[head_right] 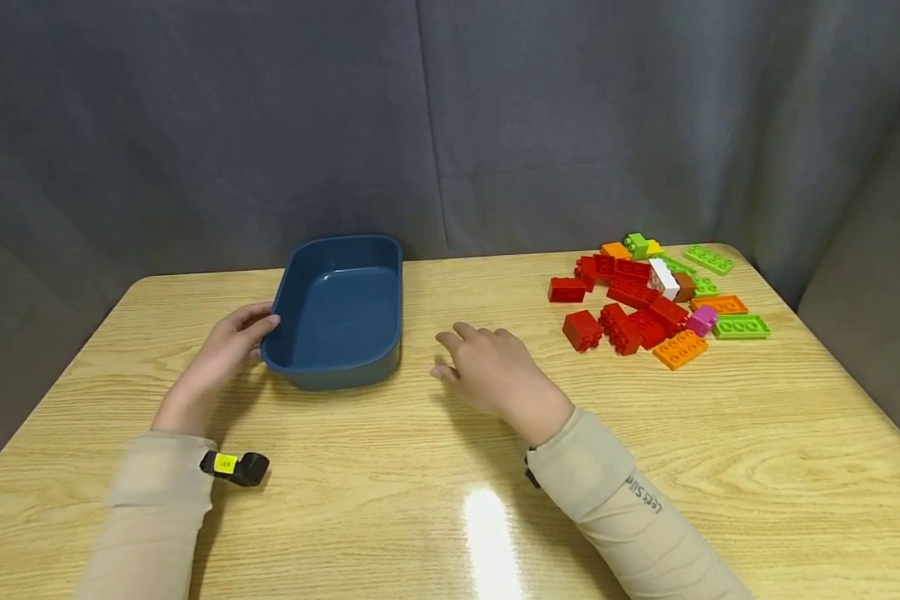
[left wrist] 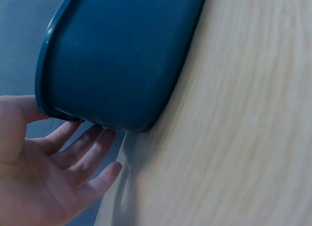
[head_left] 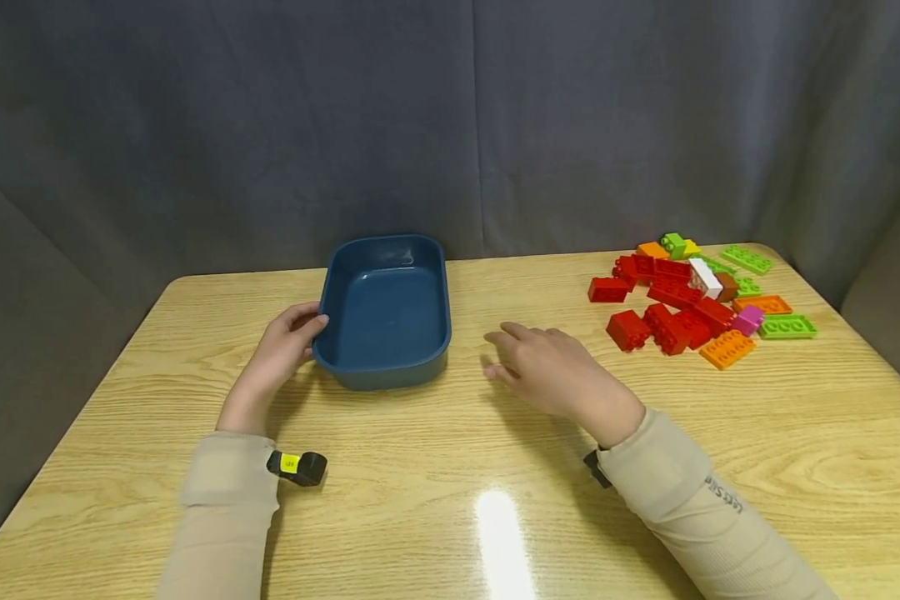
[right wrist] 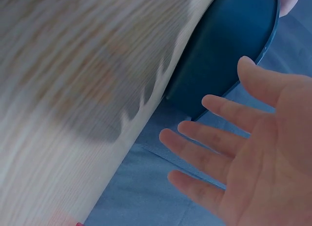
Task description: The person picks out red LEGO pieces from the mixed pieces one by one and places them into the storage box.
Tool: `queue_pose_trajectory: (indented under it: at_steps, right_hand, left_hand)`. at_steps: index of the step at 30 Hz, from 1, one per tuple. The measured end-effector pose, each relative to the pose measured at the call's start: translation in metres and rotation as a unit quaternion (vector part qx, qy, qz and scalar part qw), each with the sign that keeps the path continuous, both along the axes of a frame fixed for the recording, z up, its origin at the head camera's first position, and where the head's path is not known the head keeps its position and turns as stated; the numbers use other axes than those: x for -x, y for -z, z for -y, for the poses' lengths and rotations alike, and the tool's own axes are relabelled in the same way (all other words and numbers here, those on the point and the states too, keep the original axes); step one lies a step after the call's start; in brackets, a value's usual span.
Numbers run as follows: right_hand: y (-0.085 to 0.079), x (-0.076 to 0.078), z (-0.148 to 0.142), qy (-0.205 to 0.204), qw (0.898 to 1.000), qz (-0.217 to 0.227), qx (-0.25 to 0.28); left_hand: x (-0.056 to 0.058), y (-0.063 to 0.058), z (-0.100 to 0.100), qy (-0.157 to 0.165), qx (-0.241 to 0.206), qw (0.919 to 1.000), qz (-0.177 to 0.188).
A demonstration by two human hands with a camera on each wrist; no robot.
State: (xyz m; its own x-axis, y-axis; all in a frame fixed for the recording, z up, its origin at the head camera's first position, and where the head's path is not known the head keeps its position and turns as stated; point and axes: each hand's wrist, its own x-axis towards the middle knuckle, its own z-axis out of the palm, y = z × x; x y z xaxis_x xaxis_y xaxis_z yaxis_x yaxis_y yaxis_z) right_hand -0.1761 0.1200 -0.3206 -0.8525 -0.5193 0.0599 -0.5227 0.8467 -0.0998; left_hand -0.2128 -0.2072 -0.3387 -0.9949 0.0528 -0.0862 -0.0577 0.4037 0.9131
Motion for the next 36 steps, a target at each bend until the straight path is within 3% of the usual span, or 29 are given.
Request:
queue_pose_trajectory:
  at_steps: [10,13,18,22,27,36]
  right_hand:
    - [0.002,0.003,-0.003,0.003,1.0,0.002,-0.007]
    - [0.003,0.003,-0.003,0.005,1.0,0.009,-0.008]
    - [0.005,0.005,-0.003,0.005,1.0,0.015,-0.011]
    - [0.004,0.007,-0.006,0.009,1.0,0.013,-0.01]
    - [0.001,0.008,-0.013,0.015,1.0,0.013,0.001]
    - [-0.009,0.018,-0.029,0.044,0.998,0.038,0.038]
  left_hand:
    - [0.007,0.011,-0.021,-0.004,-0.036,0.9993,0.013]
    - [0.005,0.016,-0.021,0.002,-0.073,0.997,0.027]
    - [0.002,0.027,-0.017,0.041,-0.179,0.9827,0.024]
    - [-0.003,0.032,-0.02,0.047,-0.228,0.9726,0.01]
    - [-0.007,0.036,-0.025,0.02,-0.248,0.9686,-0.012]
    - [-0.015,0.036,-0.031,0.014,-0.219,0.9749,-0.036]
